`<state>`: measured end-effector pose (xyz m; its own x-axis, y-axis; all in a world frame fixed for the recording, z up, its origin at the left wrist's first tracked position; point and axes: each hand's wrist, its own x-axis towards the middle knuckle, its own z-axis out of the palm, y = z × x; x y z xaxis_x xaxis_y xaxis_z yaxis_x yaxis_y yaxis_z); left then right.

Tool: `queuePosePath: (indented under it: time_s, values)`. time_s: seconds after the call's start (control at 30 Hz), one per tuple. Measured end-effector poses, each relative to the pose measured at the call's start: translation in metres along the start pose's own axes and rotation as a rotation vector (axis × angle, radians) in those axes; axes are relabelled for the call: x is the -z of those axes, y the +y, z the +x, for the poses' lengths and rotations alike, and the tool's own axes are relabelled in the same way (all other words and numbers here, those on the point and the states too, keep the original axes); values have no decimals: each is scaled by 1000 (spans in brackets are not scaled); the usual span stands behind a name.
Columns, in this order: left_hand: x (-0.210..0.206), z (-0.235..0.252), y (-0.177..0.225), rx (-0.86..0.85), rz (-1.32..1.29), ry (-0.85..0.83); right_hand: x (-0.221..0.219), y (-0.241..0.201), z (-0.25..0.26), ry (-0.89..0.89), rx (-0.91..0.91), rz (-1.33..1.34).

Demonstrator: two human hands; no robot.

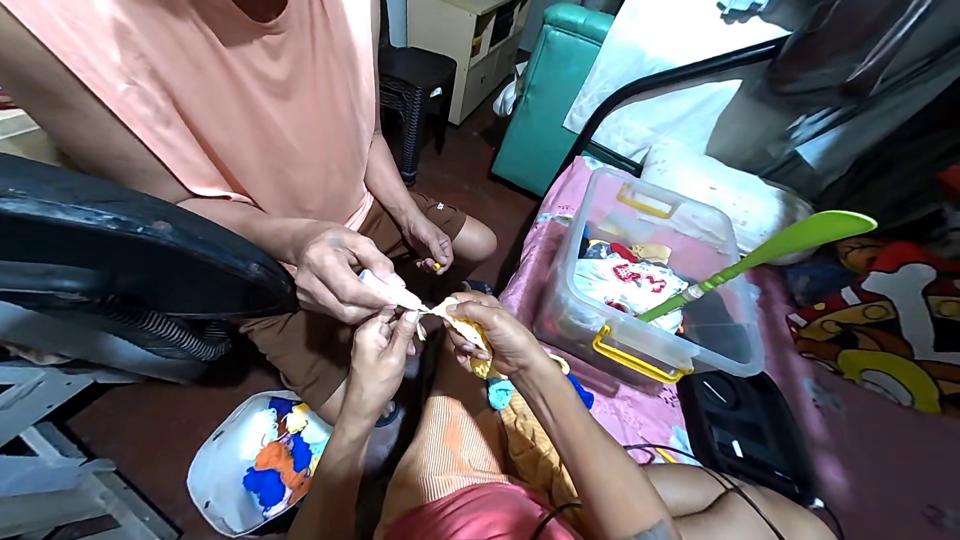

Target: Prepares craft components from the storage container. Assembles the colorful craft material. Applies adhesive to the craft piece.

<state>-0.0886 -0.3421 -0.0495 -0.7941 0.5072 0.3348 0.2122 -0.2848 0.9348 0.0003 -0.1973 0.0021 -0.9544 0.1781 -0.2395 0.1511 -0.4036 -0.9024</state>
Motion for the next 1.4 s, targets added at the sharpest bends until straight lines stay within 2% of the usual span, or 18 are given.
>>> queuePosePath:
  time_s: [1.4]
  values:
    - [-2,-6,4,13,54,-51,7,7,-12,-18,40,-13]
